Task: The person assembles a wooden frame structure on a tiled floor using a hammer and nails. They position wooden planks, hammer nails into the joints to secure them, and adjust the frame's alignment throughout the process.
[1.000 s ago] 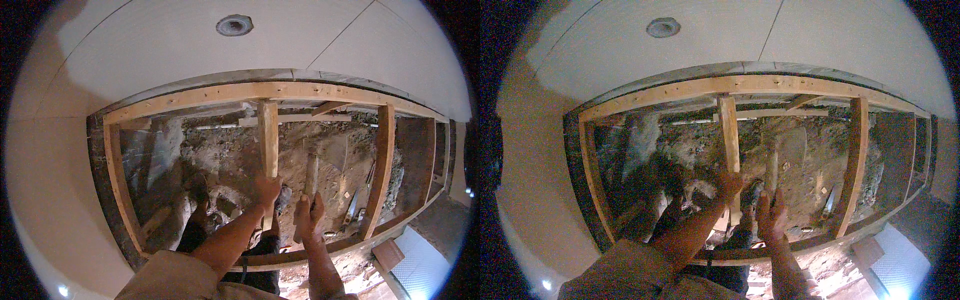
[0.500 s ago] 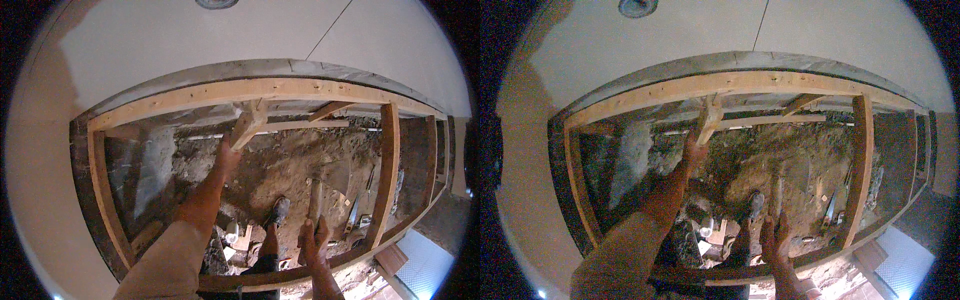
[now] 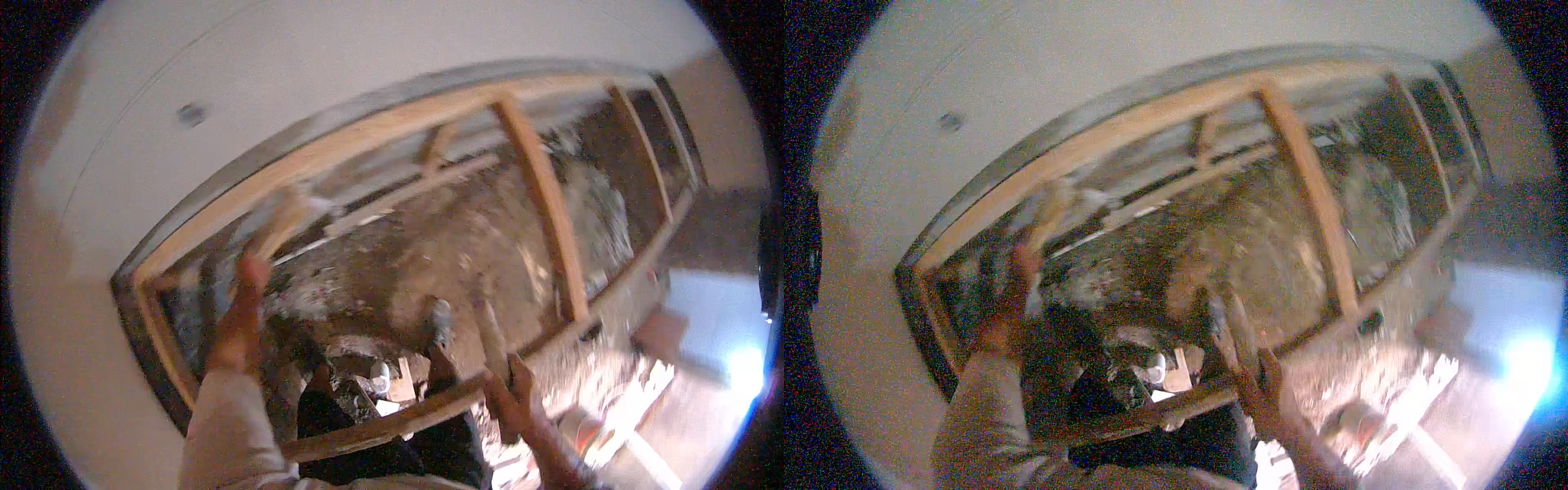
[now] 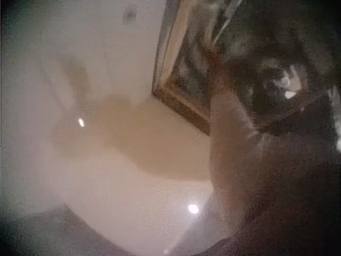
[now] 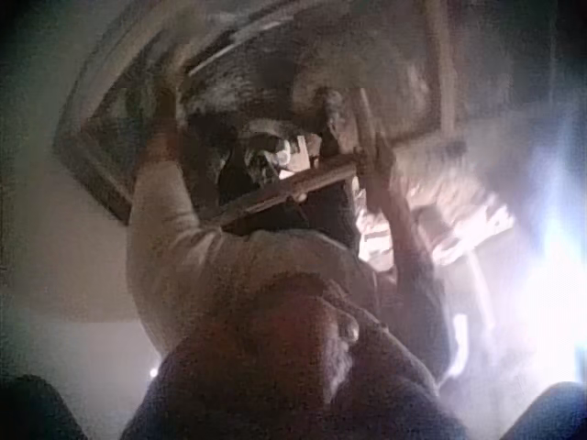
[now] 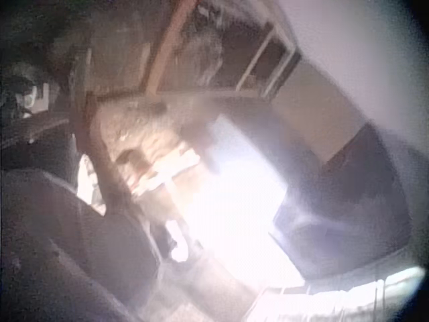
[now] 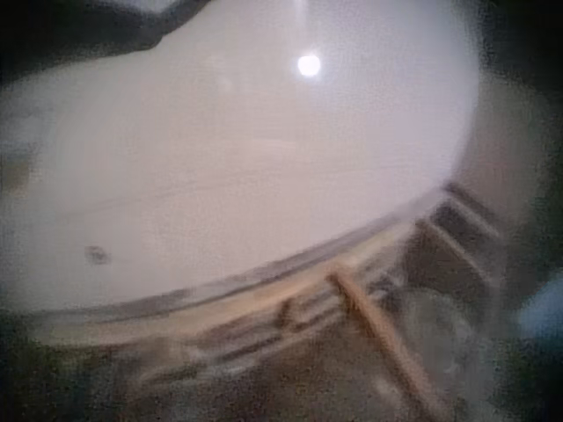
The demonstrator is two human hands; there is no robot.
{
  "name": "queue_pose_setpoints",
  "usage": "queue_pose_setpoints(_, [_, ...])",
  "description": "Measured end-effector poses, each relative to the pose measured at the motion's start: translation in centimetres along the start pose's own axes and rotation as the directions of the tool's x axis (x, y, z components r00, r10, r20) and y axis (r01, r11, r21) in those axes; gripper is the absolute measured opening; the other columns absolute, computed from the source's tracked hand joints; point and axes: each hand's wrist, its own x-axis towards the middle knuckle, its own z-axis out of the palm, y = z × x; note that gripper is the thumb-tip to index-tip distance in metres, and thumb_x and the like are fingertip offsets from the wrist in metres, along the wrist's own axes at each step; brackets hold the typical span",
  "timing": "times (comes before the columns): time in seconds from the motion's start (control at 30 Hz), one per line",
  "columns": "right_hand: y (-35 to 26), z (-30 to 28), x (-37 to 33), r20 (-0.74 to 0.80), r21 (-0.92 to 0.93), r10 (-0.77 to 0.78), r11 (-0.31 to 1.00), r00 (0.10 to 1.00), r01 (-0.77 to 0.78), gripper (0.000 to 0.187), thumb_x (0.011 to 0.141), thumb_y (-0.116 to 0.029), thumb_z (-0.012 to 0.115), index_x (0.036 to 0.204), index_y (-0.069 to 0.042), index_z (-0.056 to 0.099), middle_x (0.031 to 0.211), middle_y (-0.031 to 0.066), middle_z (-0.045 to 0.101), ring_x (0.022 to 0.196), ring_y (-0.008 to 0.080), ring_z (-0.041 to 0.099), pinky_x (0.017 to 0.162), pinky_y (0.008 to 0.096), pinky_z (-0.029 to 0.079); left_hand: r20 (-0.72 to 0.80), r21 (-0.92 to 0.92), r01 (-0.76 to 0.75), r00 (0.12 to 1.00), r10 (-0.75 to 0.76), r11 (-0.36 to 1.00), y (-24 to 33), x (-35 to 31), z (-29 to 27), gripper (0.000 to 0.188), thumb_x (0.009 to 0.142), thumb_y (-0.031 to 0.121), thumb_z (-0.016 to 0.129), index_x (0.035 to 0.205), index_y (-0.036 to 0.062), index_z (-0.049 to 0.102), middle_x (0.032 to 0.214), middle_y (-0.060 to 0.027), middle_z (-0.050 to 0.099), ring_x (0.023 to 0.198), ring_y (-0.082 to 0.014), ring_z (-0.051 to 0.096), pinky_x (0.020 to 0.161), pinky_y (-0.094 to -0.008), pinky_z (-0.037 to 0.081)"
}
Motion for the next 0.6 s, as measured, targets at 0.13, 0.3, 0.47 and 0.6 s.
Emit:
queue_pose_setpoints(0.13, [-1.0,-3.5,-3.1,-0.204,-0.229,-0.058,0.973,0.977,0.01,0.044,0.1,-0.028,0.064,0.124,0.007,0.056,0.089,0.023,0.069,0.082,0.0282,0.067,0.073,0.0425,0.054,0.006,0.252,-0.132,0.991,0.134,0.959,1.4,-7.7,-4.7,0.064,0.079,0.007,0.077,0.139,-0.0017,0.054,0.113,-0.0255,0.07,0.102,-0.0423,0.07,0.091,-0.0474,0.058])
queue_pose_setpoints(0.3, [-2.4,-7.6,-4.2,-0.176,-0.226,-0.029,0.974,0.984,-0.012,0.039,0.097,-0.027,0.065,0.12,0.003,0.06,0.094,0.0234,0.071,0.088,0.0318,0.07,0.077,0.045,0.054,0.35,0.233,0.095,0.92,-0.174,0.968,21.8,-13.2,-24.7,0.048,0.085,0.01,0.068,0.129,-0.0072,0.058,0.098,-0.0242,0.072,0.089,-0.0389,0.073,0.081,-0.0462,0.06])
queue_pose_setpoints(0.47, [-0.3,-9.9,-2.6,-0.116,0.113,0.008,0.994,0.993,0.005,0.029,0.1,-0.026,0.064,0.118,-0.004,0.058,0.074,0.0054,0.059,0.056,0.0141,0.057,0.049,0.0296,0.046,0.848,-0.071,0.647,0.439,-0.296,0.759,25.6,-14.4,-28.2,0.046,0.081,0.015,0.071,0.121,-0.0049,0.062,0.091,-0.0199,0.071,0.081,-0.0348,0.072,0.075,-0.0464,0.06])
queue_pose_setpoints(0.6, [-1.6,-14.9,-1.1,-0.02,0.164,-0.024,0.986,1.0,0.027,0.022,0.102,-0.027,0.062,0.108,-0.007,0.054,0.069,0.0023,0.055,0.049,0.0104,0.052,0.041,0.0287,0.043,0.962,-0.239,0.748,0.268,0.048,0.62,33.4,-17.6,-26.0,0.05,0.079,0.017,0.074,0.123,-0.0034,0.062,0.091,-0.0187,0.07,0.079,-0.0328,0.071,0.075,-0.0461,0.059])
